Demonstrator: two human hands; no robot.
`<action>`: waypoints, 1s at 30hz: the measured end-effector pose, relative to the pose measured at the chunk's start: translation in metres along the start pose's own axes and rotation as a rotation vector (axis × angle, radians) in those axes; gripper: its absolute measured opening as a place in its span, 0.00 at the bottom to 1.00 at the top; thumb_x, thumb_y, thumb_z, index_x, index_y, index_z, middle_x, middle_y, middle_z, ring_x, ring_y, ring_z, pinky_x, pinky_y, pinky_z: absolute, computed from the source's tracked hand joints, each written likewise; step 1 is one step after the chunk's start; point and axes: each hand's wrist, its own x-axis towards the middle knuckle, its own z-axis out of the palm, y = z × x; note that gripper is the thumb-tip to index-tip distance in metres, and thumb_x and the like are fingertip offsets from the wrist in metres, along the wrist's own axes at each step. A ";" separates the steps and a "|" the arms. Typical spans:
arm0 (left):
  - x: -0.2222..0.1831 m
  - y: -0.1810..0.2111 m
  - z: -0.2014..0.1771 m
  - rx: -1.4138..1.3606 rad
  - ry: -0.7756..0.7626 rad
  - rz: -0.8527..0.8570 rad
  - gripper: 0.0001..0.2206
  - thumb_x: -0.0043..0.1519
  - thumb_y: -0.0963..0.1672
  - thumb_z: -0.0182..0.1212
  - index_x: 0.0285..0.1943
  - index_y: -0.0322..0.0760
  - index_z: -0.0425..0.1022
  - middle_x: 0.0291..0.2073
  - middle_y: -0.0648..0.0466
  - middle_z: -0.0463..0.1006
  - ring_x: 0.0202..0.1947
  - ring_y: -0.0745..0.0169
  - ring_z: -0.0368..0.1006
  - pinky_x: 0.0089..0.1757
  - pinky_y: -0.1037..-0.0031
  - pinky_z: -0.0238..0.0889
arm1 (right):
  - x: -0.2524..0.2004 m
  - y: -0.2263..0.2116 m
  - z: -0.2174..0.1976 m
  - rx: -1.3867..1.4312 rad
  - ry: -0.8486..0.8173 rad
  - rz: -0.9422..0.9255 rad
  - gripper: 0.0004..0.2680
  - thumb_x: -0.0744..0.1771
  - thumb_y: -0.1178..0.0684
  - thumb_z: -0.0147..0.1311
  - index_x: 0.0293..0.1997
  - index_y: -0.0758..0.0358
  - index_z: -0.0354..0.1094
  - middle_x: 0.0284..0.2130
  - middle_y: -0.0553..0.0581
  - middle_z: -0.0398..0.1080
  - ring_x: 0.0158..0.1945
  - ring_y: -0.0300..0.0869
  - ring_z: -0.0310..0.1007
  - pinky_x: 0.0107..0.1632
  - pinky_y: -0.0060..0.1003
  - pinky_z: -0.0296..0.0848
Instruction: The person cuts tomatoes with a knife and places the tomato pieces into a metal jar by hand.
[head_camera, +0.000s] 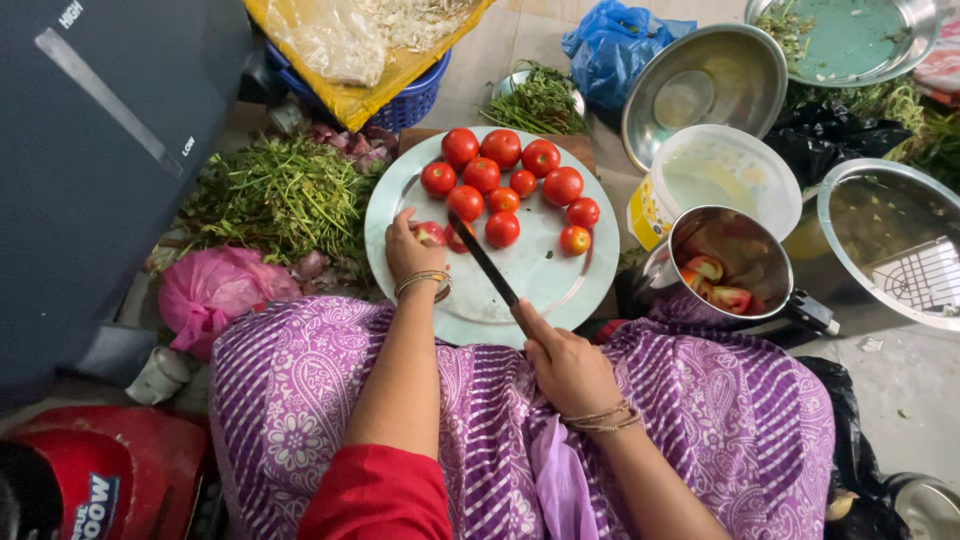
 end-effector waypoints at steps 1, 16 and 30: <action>-0.001 -0.003 0.002 -0.110 -0.008 -0.023 0.21 0.53 0.39 0.62 0.58 0.41 0.75 0.48 0.49 0.76 0.50 0.48 0.75 0.53 0.62 0.68 | 0.005 -0.001 0.004 0.003 0.045 0.005 0.21 0.68 0.47 0.50 0.72 0.39 0.56 0.35 0.62 0.76 0.36 0.59 0.77 0.38 0.54 0.75; -0.013 0.016 -0.006 0.105 -0.058 0.218 0.29 0.44 0.38 0.75 0.57 0.40 0.73 0.49 0.47 0.75 0.53 0.40 0.69 0.54 0.57 0.62 | 0.027 0.005 0.038 -0.012 0.099 -0.006 0.22 0.68 0.47 0.49 0.73 0.38 0.54 0.34 0.62 0.75 0.34 0.60 0.77 0.38 0.54 0.75; -0.005 0.002 0.001 0.071 -0.070 0.215 0.20 0.48 0.38 0.70 0.51 0.34 0.77 0.46 0.44 0.77 0.51 0.41 0.72 0.53 0.58 0.65 | 0.049 -0.017 0.035 -0.151 -0.015 0.032 0.22 0.68 0.49 0.49 0.74 0.40 0.51 0.35 0.62 0.74 0.34 0.60 0.77 0.37 0.55 0.75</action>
